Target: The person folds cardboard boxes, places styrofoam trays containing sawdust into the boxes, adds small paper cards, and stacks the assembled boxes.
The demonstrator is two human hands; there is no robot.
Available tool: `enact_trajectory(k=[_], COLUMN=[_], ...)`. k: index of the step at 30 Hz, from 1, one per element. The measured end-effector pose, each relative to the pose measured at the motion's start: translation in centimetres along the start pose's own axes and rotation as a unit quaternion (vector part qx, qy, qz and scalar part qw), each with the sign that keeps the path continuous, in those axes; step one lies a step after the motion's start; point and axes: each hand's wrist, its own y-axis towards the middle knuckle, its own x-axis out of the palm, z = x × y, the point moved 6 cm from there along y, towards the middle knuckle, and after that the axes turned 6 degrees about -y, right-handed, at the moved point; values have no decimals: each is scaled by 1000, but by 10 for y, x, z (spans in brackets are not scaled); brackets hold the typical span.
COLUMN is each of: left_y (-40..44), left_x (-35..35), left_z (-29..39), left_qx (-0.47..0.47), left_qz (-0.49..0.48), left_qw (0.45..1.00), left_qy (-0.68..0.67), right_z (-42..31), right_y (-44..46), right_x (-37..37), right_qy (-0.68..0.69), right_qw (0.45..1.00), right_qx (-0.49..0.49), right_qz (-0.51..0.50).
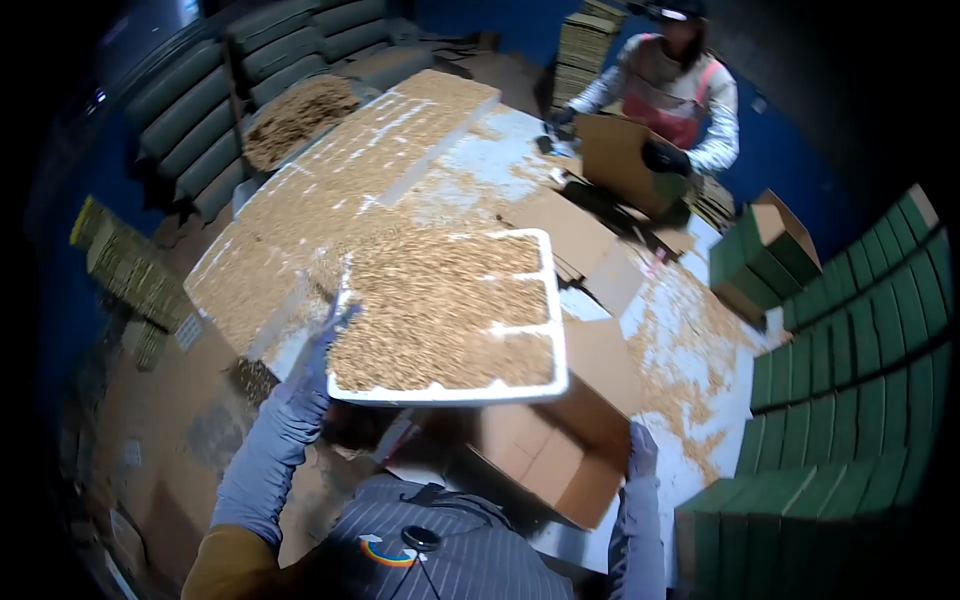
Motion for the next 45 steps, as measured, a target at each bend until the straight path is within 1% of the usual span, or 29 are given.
enact_trajectory(k=[1,4,6,8,10,12,13,16,17,18,19,20,21,22,24,26,28,29,30,32,33,34,35,36,37,38,40,42,45], left_y=[21,48,43,33,10,-6,-14,-18,-14,-17,-15,-13,-10,-9,0,-8,-14,-16,-20,-19,-24,-34,-40,-46,-50,-48,-50,-62,-57], left_x=[17,126,166,180,166,146,140,122,128,131,127,124,127,132,156,165,176,161,139,71,30,-8,-29,-53,-69,-70,-77,-89,-81], left_z=[-38,-76,-112,-125,-130,-114,-99,-95,-96,-102,-118,-134,-141,-137,-114,-129,-85,-75,-59,-52,-54,-62,-78,-99,-110,-106,-104,-107,-95], left_qx=[-26,-99,-197,-211,-291,-336,-346,-297,-216,-244,-243,-241,-199,-226,-172,93,136,107,133,53,8,-36,-36,-107,-175,-169,-230,-190,-114], left_qz=[-42,-105,-125,-124,-28,-53,-49,-124,-160,-158,-163,-162,-171,-134,-143,-164,-167,-130,-84,24,139,248,244,251,255,249,252,263,193], left_qw=[999,989,965,967,948,934,932,935,942,943,932,919,911,904,877,745,780,828,793,711,718,715,716,690,660,664,742,753,755], left_qy=[4,-32,-118,-76,-128,-111,-97,146,202,161,215,267,318,337,424,640,587,535,589,701,682,653,653,671,685,685,578,572,617], right_z=[-24,-37,-37,-36,-31,-31,-31,-44,-49,-55,-55,-49,-37,-24,-5,51,63,51,39,76,129,125,116,104,94,81,67,57,62], right_y=[1,17,13,7,-1,-16,-25,-44,-46,-47,-40,-32,-13,6,51,97,110,108,105,108,109,105,96,84,72,58,25,-12,-53], right_x=[7,13,10,11,14,20,25,39,36,32,27,21,11,9,10,24,42,45,46,37,38,26,10,-5,-21,-37,-70,-95,-120], right_qy=[103,118,132,145,149,139,134,259,195,130,92,86,82,82,58,-180,-229,-298,-369,-313,-24,28,66,104,122,140,159,120,121], right_qw=[991,987,983,978,975,975,974,941,959,972,972,947,953,957,982,982,968,947,920,944,988,991,983,971,974,973,973,966,966], right_qx=[83,94,110,121,130,142,150,204,183,158,119,157,158,158,158,-19,99,113,127,102,153,127,171,213,181,147,135,129,138], right_qz=[-2,-44,-66,-85,-97,-102,-105,-69,-94,-120,-180,-266,-245,-228,-81,50,-23,-35,-41,1,11,20,15,15,62,111,102,187,184])
